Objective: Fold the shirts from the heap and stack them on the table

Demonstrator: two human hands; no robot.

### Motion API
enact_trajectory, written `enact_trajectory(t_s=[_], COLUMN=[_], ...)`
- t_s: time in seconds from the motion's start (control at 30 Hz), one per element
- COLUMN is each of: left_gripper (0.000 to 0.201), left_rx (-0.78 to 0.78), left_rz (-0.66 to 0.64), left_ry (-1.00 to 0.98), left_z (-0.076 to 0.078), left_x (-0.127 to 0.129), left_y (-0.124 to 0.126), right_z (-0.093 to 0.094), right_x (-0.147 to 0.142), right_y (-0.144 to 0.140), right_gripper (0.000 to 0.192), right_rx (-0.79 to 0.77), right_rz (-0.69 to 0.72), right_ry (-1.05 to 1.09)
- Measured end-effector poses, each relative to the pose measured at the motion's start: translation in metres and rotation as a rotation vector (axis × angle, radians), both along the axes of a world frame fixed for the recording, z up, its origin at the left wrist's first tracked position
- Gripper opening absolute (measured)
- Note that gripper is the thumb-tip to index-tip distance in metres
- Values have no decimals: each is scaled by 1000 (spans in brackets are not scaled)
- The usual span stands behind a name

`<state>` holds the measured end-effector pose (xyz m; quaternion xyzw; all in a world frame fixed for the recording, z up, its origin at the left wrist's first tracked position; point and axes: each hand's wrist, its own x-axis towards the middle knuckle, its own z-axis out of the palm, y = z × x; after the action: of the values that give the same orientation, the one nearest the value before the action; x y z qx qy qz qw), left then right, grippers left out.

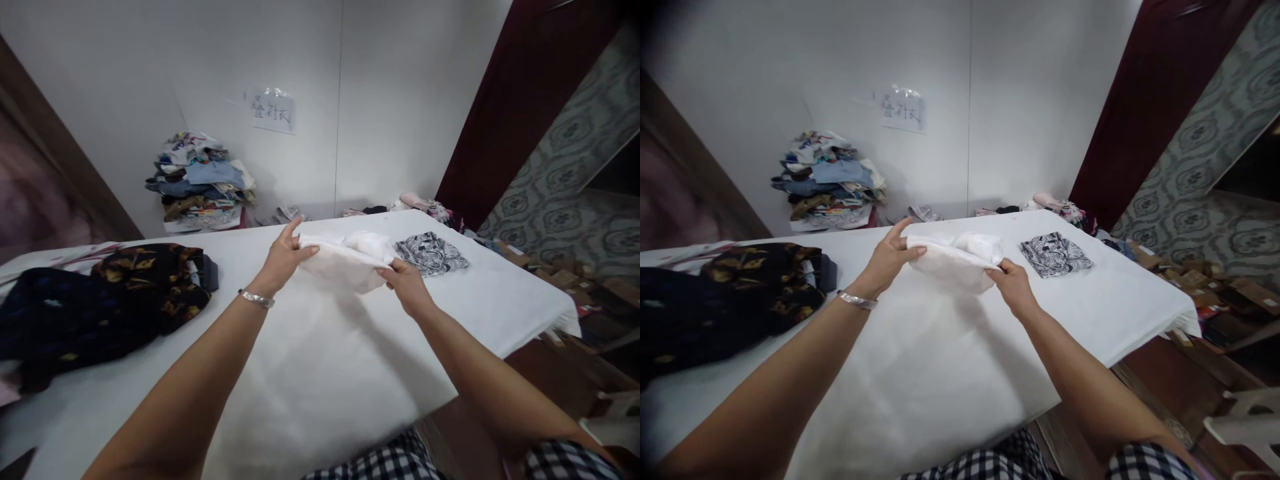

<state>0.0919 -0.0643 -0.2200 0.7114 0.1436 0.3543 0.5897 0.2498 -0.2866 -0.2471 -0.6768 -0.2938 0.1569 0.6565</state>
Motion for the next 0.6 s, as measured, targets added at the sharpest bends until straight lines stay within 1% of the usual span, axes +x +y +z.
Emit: enact_trajectory(t_s=[0.03, 0.07, 0.1, 0.13, 0.17, 0.23, 0.27, 0.3, 0.33, 0.37, 0.4, 0.47, 0.53, 0.6], left_gripper=[98, 97, 94, 90, 85, 75, 72, 70, 69, 69, 70, 73, 74, 70], left_rx=[28, 60, 101, 152, 205, 306, 333, 335, 322, 297, 266, 204, 139, 67], left_rz=[15, 38, 63, 91, 112, 124, 110, 88, 66, 46, 36, 53, 112, 212], left_ry=[-12, 4, 44, 101, 178, 379, 473, 541, 589, 616, 630, 655, 684, 713], left_z=[0, -5, -15, -29, -46, -85, -102, -117, -127, -134, -137, -135, -128, -121], left_x=[-8, -18, -29, -41, -54, -79, -91, -102, -111, -119, -125, -132, -134, -132], left_y=[-6, -14, -24, -34, -45, -69, -80, -90, -99, -107, -112, -117, -116, -111], right_z=[2, -1, -9, -22, -37, -71, -87, -101, -111, -118, -122, -121, -115, -110], right_x=[2, 3, 1, -3, -9, -22, -29, -35, -41, -45, -47, -47, -43, -36], right_y=[0, -2, -7, -13, -22, -42, -53, -63, -71, -78, -83, -87, -87, -86], right_gripper=[24, 22, 21, 21, 21, 22, 23, 24, 27, 28, 29, 30, 32, 39], right_rx=[13, 9, -15, -58, -112, -233, -296, -358, -409, -445, -459, -417, -340, -273], right_rz=[-16, -22, -14, 10, 49, 165, 228, 278, 310, 325, 329, 322, 292, 196], right_ry=[-92, -169, -229, -273, -304, -357, -381, -401, -416, -423, -419, -346, -135, 171])
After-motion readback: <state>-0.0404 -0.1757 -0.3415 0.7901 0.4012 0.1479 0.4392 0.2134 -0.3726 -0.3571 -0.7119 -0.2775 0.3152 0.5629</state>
